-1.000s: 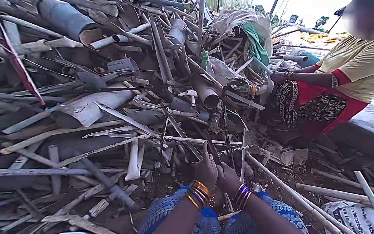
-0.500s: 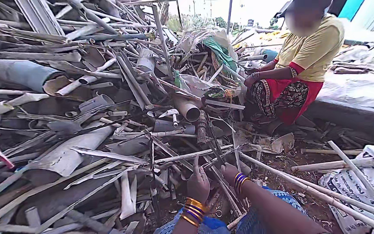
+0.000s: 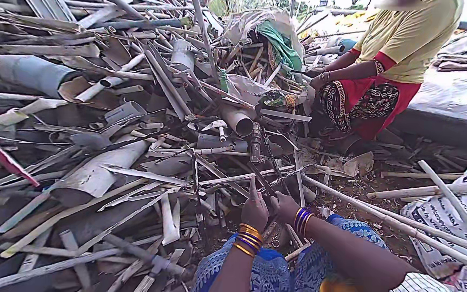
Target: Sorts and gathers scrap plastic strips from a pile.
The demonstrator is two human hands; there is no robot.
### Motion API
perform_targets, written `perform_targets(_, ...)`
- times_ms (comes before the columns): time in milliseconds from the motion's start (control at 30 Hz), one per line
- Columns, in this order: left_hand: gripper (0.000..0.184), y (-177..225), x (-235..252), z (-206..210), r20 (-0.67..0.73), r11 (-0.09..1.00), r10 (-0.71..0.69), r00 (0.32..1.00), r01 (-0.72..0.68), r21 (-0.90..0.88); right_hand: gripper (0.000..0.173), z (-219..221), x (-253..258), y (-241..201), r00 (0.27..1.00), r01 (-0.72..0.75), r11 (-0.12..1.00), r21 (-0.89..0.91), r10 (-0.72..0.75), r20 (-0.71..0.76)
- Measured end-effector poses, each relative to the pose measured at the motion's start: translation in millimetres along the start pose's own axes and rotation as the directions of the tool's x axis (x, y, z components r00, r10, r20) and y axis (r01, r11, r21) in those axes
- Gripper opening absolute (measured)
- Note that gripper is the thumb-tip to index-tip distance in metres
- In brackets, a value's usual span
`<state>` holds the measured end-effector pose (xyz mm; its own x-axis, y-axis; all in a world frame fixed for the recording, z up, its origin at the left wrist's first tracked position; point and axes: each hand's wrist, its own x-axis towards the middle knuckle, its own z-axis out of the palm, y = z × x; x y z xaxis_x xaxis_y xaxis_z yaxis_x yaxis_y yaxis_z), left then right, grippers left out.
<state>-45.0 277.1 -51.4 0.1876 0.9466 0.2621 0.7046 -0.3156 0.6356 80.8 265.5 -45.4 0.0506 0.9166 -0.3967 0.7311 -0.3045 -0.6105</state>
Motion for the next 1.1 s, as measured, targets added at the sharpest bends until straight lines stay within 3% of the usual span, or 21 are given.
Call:
perform_targets(100, 0.055, 4, 5, -6, 0.062, 0.996, -0.09, 0.994, 0.091, -0.016, 0.045, 6, -8, -7, 0.997, 0.081, 0.995, -0.053, -0.081, 0.002)
perform_targets(167, 0.054, 4, 4, -8, 0.094, 0.994, -0.104, 0.99, 0.106, -0.016, 0.046, -2, 14, 4, 0.999, -0.044, 0.998, -0.047, 0.044, 0.005)
perform_targets(267, 0.05, -1, 1, 5, -0.045, 0.999, 0.002, 0.999, -0.004, -0.039, 0.048, -11, 34, 16, 0.983, -0.183, 0.983, -0.03, 0.183, -0.017)
perform_targets(400, 0.052, -1, 9, -3, -0.01, 0.995, -0.065, 0.998, 0.064, -0.079, 0.046, 2, -2, -14, 0.998, 0.048, 0.991, -0.122, -0.051, -0.027)
perform_targets(467, 0.052, -5, 11, -4, -0.042, 0.994, -0.046, 0.998, 0.041, -0.105, 0.046, 4, -1, -13, 0.995, 0.09, 0.987, -0.13, -0.094, -0.027)
perform_targets(633, 0.05, -4, 2, 5, -0.049, 0.993, 0.051, 0.997, -0.055, -0.1, 0.049, -17, 52, 30, 0.973, -0.23, 0.969, -0.094, 0.228, -0.033)
perform_targets(700, 0.051, -2, 3, 3, -0.029, 0.997, 0.014, 0.999, -0.016, -0.07, 0.048, -15, 32, 11, 0.986, -0.165, 0.981, -0.106, 0.164, -0.023)
perform_targets(767, 0.055, 2, 8, -9, 0.096, 0.994, -0.092, 0.991, 0.097, -0.041, 0.046, -4, 4, -10, 1.0, 0.015, 0.991, -0.131, -0.016, -0.005)
perform_targets(833, 0.057, -2, 9, -14, 0.139, 0.992, -0.111, 0.984, 0.117, -0.041, 0.046, 6, -1, -8, 0.994, 0.099, 0.988, -0.121, -0.103, -0.024)
perform_targets(1000, 0.053, -17, 4, -8, 0.116, 0.996, 0.083, 0.99, -0.078, -0.051, 0.051, -16, 36, 27, 0.97, -0.24, 0.969, -0.056, 0.241, 0.011)
perform_targets(1100, 0.053, -20, 1, -13, 0.134, 0.995, 0.098, 0.986, -0.095, -0.029, 0.048, -8, 16, 15, 0.992, -0.121, 0.993, 0.017, 0.12, 0.036)
